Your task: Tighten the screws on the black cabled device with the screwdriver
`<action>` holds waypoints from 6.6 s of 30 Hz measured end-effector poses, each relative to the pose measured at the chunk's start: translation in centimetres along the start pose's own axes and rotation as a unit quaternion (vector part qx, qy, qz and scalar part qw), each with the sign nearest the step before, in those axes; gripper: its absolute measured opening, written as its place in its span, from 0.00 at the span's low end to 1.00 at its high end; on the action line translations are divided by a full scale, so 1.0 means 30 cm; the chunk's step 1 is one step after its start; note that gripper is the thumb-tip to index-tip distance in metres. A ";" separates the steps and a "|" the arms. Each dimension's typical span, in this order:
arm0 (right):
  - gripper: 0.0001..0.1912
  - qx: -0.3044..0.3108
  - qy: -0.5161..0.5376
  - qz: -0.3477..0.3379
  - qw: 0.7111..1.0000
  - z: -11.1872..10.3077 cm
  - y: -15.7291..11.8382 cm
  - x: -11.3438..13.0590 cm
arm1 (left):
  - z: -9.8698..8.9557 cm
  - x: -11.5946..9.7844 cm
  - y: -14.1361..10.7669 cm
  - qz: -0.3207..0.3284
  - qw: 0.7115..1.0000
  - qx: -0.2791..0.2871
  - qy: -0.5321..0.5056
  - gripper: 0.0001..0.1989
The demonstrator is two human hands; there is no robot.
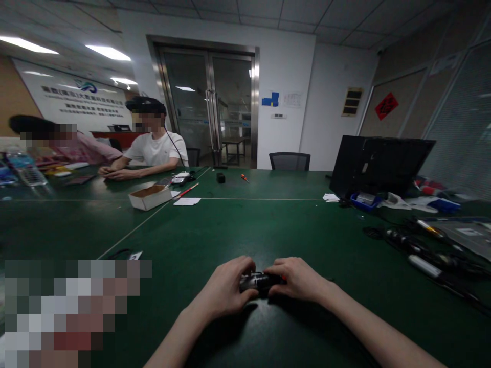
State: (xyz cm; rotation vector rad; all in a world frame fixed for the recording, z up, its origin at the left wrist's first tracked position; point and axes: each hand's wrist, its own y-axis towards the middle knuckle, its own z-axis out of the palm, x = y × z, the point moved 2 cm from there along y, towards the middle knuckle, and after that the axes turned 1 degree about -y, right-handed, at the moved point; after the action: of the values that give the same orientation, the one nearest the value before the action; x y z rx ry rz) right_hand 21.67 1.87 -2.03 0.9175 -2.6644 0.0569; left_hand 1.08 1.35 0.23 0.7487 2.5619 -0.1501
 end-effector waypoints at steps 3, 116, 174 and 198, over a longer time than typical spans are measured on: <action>0.23 0.000 -0.001 -0.001 1.000 0.002 0.000 0.009 | 0.001 -0.003 0.004 0.007 1.000 -0.006 -0.015 0.09; 0.10 -0.146 -0.064 -0.174 0.972 -0.316 0.051 0.230 | 0.018 0.022 0.015 0.028 0.999 0.013 -0.022 0.11; 0.08 -0.112 -0.099 -0.091 0.985 -0.375 0.008 0.220 | 0.033 0.016 0.019 0.046 0.998 0.026 0.034 0.17; 0.13 -0.134 -0.176 -0.063 0.973 -0.356 0.037 0.209 | 0.035 0.022 0.017 0.043 0.998 0.026 0.028 0.22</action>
State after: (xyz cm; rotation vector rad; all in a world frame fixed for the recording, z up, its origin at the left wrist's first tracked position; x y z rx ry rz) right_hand 19.41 0.52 10.13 1.0861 -2.8199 -0.5289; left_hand 1.28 1.86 -0.98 0.8945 2.5819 -0.1708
